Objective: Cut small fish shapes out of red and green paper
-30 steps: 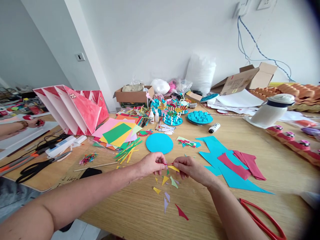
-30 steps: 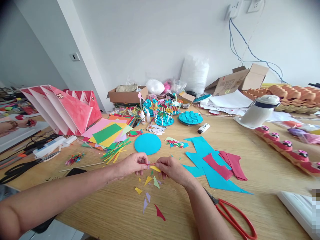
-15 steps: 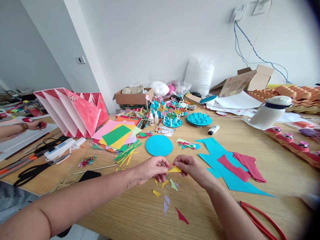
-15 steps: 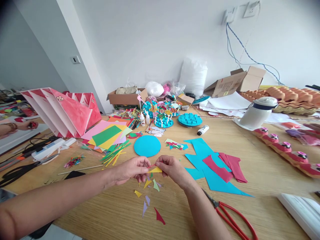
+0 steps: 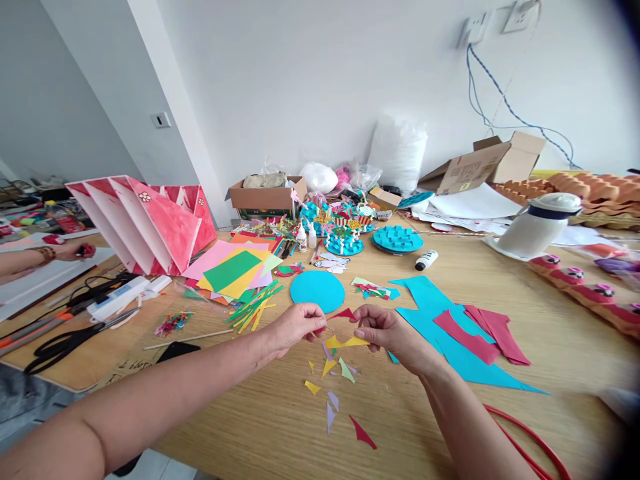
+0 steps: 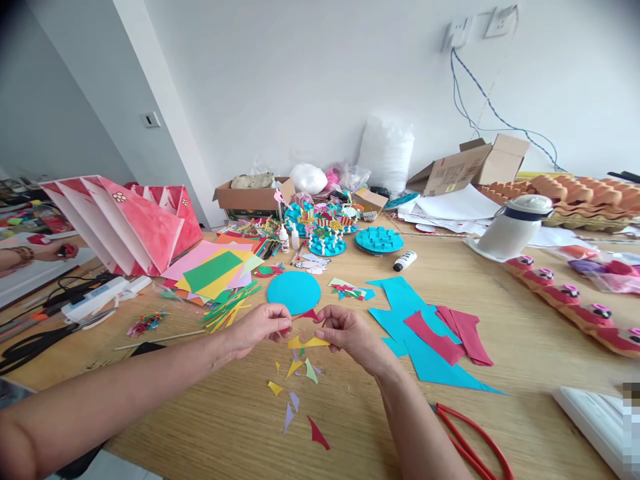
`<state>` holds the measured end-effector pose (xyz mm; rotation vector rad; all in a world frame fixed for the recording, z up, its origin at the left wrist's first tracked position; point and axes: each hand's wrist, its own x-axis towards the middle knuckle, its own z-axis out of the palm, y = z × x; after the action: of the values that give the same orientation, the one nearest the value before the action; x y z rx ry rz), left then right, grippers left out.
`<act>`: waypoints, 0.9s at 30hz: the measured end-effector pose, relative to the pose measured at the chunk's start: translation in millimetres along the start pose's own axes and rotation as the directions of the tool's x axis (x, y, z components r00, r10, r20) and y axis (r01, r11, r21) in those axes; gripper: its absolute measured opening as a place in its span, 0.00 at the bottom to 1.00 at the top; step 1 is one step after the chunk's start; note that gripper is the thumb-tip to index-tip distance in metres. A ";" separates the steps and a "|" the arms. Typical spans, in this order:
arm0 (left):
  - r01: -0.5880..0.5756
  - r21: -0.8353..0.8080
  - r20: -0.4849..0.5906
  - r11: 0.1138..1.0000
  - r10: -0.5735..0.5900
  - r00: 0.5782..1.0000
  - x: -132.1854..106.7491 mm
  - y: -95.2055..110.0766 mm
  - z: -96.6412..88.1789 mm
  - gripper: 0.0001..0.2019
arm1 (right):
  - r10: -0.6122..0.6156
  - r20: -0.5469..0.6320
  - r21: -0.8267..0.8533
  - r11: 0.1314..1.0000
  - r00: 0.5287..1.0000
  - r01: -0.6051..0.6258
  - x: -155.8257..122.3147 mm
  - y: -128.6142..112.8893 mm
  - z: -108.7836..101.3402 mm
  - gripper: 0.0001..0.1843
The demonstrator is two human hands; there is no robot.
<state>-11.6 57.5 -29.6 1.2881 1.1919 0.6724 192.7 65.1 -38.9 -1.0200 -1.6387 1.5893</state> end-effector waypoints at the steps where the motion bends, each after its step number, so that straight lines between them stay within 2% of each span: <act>1: 0.006 0.001 -0.009 1.000 -0.006 1.000 1.4 0.0 -2.6 0.10 | -0.008 0.015 0.003 1.000 1.000 0.008 -1.6 -0.4 -1.9 0.15; 3: 0.034 0.011 0.003 0.999 -0.034 0.999 3.7 -0.2 -5.7 0.11 | -0.020 0.060 -0.002 1.000 0.998 0.020 -4.5 -0.8 -3.7 0.18; 7: 0.089 0.047 0.150 0.995 -0.095 0.984 4.3 0.8 -1.6 0.12 | -0.036 0.122 -0.071 0.996 0.992 0.045 -5.0 0.9 1.2 0.15; 12: 0.120 0.062 0.283 0.991 -0.133 0.950 1.5 2.9 4.5 0.14 | -0.070 0.039 -0.216 0.973 0.997 0.077 2.5 7.7 6.8 0.08; 15: 0.116 0.082 0.322 0.990 -0.137 0.937 1.4 1.3 3.1 0.15 | -0.073 0.005 -0.283 0.957 0.997 0.072 4.9 11.0 6.1 0.06; 23: 0.143 0.078 0.369 0.987 -0.162 0.915 2.6 0.5 2.3 0.08 | -0.062 0.049 -0.399 0.914 0.997 0.076 4.3 9.9 8.9 0.07; 27: 0.123 0.041 0.424 0.992 -0.129 0.897 1.5 -0.4 0.8 0.07 | -0.046 0.067 -0.415 0.907 0.997 0.069 4.1 9.5 9.0 0.08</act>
<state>-10.5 58.6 -30.5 1.2749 0.9080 0.2649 183.9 63.8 -49.3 -1.1307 -2.0848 1.2622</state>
